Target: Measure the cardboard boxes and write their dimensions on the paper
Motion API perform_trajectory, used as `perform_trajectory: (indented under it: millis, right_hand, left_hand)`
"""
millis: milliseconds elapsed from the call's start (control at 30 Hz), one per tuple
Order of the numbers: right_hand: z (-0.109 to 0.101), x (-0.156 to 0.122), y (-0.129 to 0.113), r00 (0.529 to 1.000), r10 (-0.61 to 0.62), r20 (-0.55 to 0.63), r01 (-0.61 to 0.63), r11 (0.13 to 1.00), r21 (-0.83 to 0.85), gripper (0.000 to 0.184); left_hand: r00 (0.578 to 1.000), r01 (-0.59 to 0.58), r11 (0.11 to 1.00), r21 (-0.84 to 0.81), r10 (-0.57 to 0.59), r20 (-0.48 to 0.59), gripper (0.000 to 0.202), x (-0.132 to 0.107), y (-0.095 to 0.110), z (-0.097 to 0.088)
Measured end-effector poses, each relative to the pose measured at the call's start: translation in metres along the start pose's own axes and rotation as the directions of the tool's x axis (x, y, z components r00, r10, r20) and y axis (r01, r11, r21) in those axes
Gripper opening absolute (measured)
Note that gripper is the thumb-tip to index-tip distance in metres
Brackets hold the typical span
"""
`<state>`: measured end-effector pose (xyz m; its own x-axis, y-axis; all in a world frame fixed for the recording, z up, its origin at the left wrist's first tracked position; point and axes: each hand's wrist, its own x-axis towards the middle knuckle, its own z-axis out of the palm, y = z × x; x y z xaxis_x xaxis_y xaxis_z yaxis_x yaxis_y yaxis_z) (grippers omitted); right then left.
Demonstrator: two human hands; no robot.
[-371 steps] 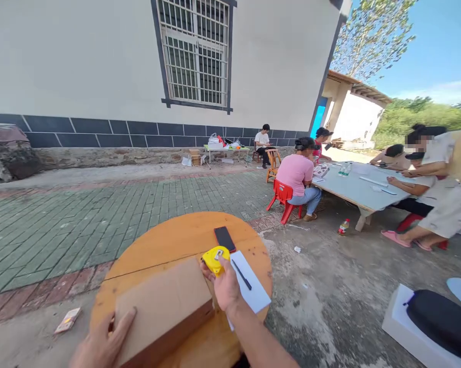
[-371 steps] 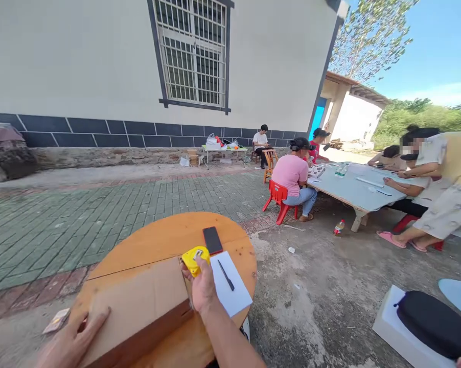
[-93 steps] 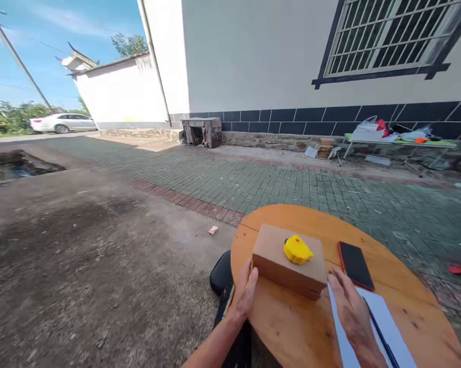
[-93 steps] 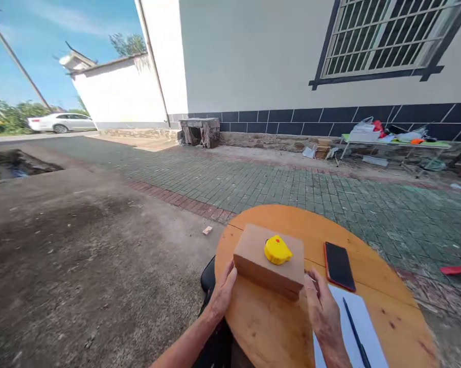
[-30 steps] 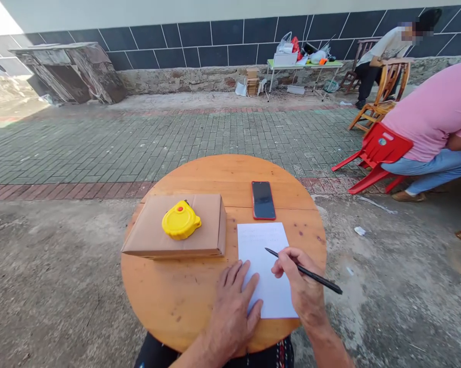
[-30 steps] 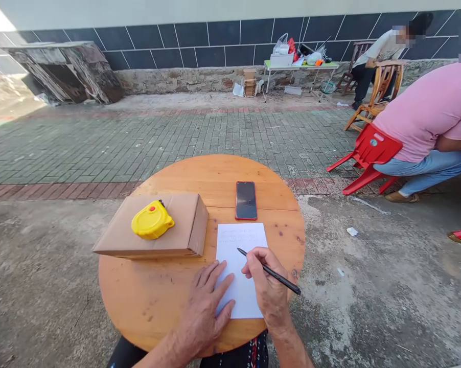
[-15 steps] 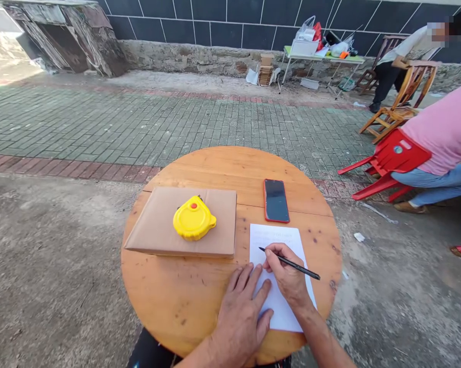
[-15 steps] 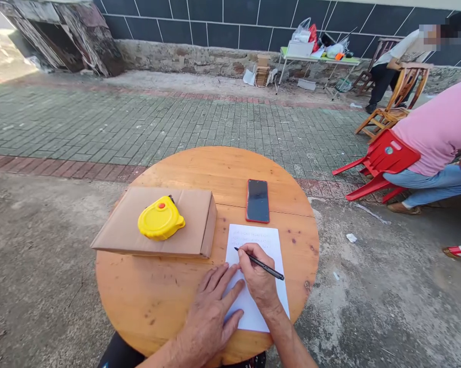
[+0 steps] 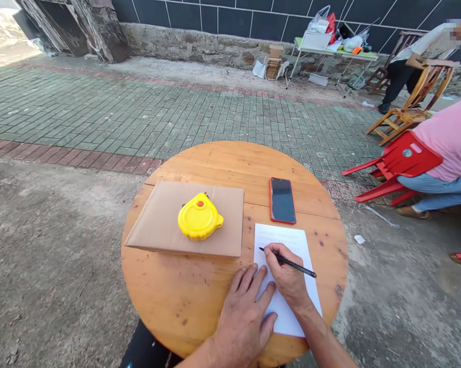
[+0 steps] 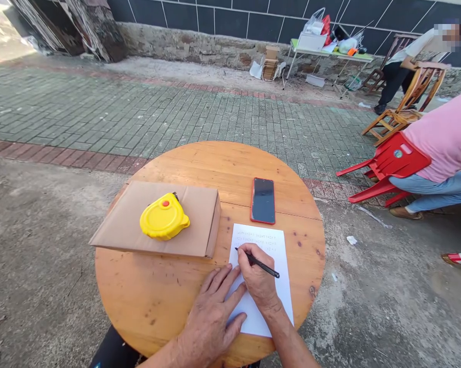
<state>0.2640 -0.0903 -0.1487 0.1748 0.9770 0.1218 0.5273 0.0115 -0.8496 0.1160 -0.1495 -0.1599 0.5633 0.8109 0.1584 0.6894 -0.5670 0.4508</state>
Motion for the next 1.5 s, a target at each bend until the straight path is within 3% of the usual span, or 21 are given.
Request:
perform_trajectory:
  millis: [1500]
  right_hand:
    - [-0.0003, -0.0007, 0.0057, 0.999, -0.054, 0.001, 0.054, 0.994, -0.091, 0.018]
  left_hand:
    - [1.000, 0.023, 0.998, -0.052, -0.022, 0.015, 0.048, 0.0016, -0.0012, 0.0002]
